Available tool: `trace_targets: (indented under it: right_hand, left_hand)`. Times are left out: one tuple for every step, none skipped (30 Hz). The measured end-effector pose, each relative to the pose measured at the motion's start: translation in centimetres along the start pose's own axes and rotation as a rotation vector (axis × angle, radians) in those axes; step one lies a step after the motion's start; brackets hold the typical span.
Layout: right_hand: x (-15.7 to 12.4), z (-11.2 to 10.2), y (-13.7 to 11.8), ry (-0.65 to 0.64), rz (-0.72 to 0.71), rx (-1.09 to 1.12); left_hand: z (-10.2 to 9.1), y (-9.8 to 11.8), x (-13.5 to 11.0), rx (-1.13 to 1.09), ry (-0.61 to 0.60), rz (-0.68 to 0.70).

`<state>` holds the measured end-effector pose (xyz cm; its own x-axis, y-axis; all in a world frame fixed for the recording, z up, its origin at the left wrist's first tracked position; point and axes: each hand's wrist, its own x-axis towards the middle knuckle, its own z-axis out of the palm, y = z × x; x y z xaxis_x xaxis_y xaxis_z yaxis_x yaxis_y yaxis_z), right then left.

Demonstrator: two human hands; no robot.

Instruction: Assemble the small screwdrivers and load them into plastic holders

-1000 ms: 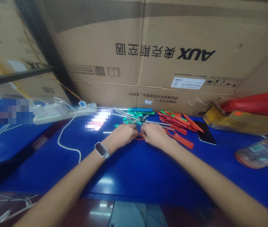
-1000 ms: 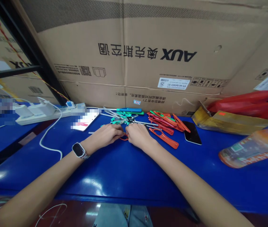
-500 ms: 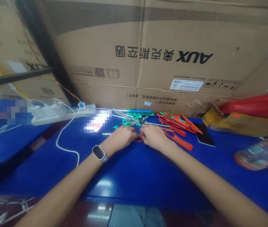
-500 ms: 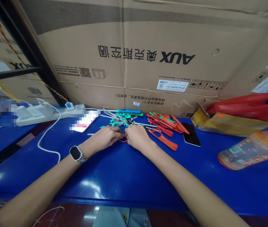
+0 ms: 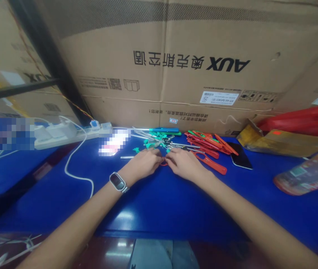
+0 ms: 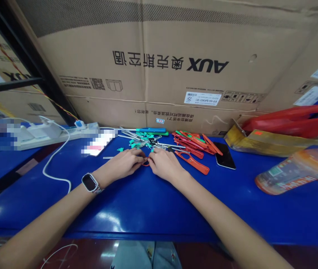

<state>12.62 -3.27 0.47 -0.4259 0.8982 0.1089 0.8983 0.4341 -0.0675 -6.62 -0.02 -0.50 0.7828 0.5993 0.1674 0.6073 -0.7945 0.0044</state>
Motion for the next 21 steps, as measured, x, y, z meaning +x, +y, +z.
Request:
trace_targets:
  right_hand:
    - [-0.4, 0.2, 0.0, 0.014, -0.014, 0.011]
    - [-0.7, 0.5, 0.0, 0.028, -0.027, 0.02]
    - [-1.0, 0.8, 0.0, 0.045, -0.036, 0.027]
    - [-1.2, 1.2, 0.0, 0.065, -0.041, 0.032]
    - [-1.4, 1.6, 0.0, 0.087, -0.042, 0.037]
    - [-1.5, 2.0, 0.1, 0.11, -0.042, 0.04]
    - [-1.6, 2.3, 0.1, 0.129, -0.045, 0.043]
    - [-1.6, 2.6, 0.2, 0.146, -0.048, 0.044]
    - [-1.7, 2.8, 0.3, 0.158, -0.05, 0.043]
    - [-1.7, 2.9, 0.3, 0.165, -0.05, 0.041]
    - [-1.7, 3.0, 0.4, 0.168, -0.05, 0.039]
    - [-1.8, 3.0, 0.4, 0.17, -0.049, 0.038]
    - [-1.8, 3.0, 0.4, 0.17, -0.049, 0.04]
    - [-1.8, 2.9, 0.4, 0.17, -0.05, 0.045]
    - [-1.8, 2.9, 0.5, 0.17, -0.052, 0.052]
    - [-1.8, 2.9, 0.5, 0.171, -0.052, 0.06]
    - [-1.7, 2.9, 0.5, 0.172, -0.051, 0.069]
    - [-1.7, 2.9, 0.6, 0.173, -0.052, 0.077]
    - [-1.8, 3.0, 0.6, 0.176, -0.052, 0.085]
    - [-1.8, 3.1, 0.6, 0.179, -0.053, 0.092]
    - [-1.8, 3.2, 0.5, 0.181, -0.055, 0.094]
  left_hand:
    - [0.0, 0.0, 0.0, -0.004, 0.004, 0.002]
    - [0.1, 0.0, 0.0, -0.01, 0.007, 0.004]
    - [0.1, -0.1, 0.0, -0.017, 0.009, 0.006]
    - [0.2, -0.1, 0.1, -0.026, 0.012, 0.007]
    - [0.3, -0.2, 0.1, -0.036, 0.015, 0.006]
    - [0.4, -0.2, 0.1, -0.048, 0.02, 0.006]
    - [0.5, -0.2, 0.1, -0.062, 0.029, 0.007]
    - [0.6, -0.3, 0.0, -0.077, 0.044, 0.01]
    - [0.8, -0.3, 0.0, -0.09, 0.063, 0.014]
    - [0.8, -0.3, 0.0, -0.101, 0.081, 0.021]
    - [0.9, -0.3, 0.0, -0.108, 0.095, 0.027]
    - [1.0, -0.3, 0.0, -0.111, 0.102, 0.031]
    - [1.0, -0.3, 0.0, -0.113, 0.104, 0.032]
    - [1.0, -0.2, 0.0, -0.115, 0.101, 0.032]
    - [1.0, -0.2, 0.0, -0.117, 0.098, 0.031]
    - [1.0, -0.2, 0.1, -0.119, 0.097, 0.03]
    - [1.0, -0.2, 0.1, -0.12, 0.099, 0.027]
    - [1.0, -0.2, 0.1, -0.12, 0.099, 0.023]
    - [1.0, -0.2, 0.1, -0.118, 0.097, 0.017]
    - [1.0, -0.2, 0.1, -0.114, 0.091, 0.013]
    - [1.0, -0.3, 0.1, -0.11, 0.084, 0.008]
